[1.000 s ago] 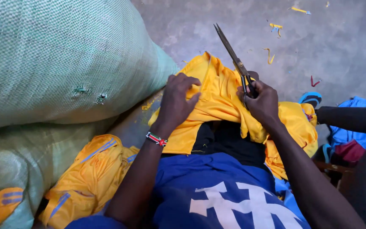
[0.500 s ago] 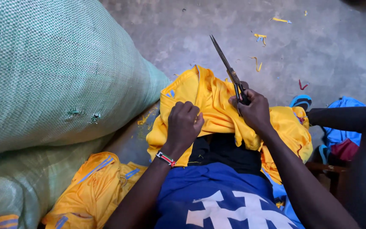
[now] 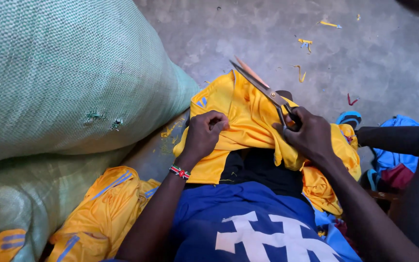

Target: Trim excess fabric and threads from yellow garments using large scissors

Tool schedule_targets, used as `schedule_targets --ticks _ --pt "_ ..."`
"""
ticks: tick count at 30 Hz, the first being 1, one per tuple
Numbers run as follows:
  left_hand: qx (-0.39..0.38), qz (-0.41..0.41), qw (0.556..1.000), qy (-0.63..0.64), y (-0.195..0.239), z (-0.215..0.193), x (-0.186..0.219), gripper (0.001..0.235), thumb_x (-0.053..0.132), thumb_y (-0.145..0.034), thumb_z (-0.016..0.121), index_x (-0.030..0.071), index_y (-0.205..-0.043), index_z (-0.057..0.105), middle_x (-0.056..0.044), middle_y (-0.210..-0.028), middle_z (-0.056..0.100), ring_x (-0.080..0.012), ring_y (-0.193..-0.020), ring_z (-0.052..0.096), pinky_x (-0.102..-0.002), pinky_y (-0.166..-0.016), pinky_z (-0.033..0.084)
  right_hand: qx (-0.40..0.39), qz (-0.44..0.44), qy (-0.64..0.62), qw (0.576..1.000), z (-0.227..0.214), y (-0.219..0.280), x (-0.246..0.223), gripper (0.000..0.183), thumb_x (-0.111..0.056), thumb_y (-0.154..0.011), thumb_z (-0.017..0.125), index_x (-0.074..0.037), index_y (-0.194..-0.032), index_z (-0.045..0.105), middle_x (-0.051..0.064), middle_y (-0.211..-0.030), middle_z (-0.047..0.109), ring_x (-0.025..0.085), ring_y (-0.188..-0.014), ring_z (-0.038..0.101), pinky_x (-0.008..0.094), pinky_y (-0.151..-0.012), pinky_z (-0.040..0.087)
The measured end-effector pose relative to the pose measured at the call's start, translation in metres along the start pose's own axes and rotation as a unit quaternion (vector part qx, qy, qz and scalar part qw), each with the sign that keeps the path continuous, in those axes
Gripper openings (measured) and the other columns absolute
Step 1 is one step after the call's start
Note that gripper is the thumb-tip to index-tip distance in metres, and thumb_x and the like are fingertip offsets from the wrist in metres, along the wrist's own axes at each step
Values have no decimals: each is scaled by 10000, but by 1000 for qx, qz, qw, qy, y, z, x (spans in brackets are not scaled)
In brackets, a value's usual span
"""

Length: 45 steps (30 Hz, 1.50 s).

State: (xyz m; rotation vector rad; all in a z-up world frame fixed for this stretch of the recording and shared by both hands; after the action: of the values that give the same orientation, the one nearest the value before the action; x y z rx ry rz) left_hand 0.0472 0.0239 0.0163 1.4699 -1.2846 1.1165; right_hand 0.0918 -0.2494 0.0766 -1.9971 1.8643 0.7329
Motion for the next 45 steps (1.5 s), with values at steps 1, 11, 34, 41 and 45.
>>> schedule_targets --ticks 1,11,34,41,45 --pt "-5 -3 1000 10 0 -1 2 74 46 -876 722 102 -895 766 -81 -713 695 -112 -654 618 -285 -618 535 -15 -18 31 999 -6 5 -5 284 -234 -767 818 -97 -981 692 184 -749 709 454 -770 693 479 -673 504" --pt "5 -25 999 25 -5 6 1 49 59 -796 696 106 -790 710 51 -700 671 -9 -588 498 -200 -546 413 -110 -88 257 956 -31 27 34 389 -623 -766 757 -272 -817 595 -31 -671 671 237 -597 635 427 -578 417" --pt "130 159 976 -65 24 2 51 116 -17 -860 703 97 -876 696 -26 -895 429 -119 -677 462 -247 -582 448 -36 -239 405 882 -30 39 -13 380 -452 -733 714 -224 -1016 603 8 -977 748 280 -874 730 449 -585 474" --pt "166 177 965 -104 29 4 55 34 24 -859 696 56 -858 689 -65 -930 359 -234 -889 438 -360 -824 436 -52 -225 377 897 -18 34 -7 319 -412 -714 703 -228 -956 606 -49 -946 754 248 -793 731 462 -540 411" --pt "173 177 962 -115 29 3 54 32 37 -861 696 66 -857 683 -65 -920 363 -241 -884 439 -369 -810 433 -41 -229 367 901 -11 37 0 363 -301 -583 691 -219 -924 596 -30 -853 739 278 -719 705 443 -503 373"
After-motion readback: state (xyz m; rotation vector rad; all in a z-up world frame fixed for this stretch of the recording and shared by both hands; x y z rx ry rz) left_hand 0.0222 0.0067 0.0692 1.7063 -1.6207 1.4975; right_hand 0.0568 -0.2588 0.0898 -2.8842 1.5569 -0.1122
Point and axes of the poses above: each hand's wrist, its own y-axis away from the middle knuckle, its own z-axis out of the palm, x = y × z, the point moved 8 cm from there along -y, towards the middle knuckle
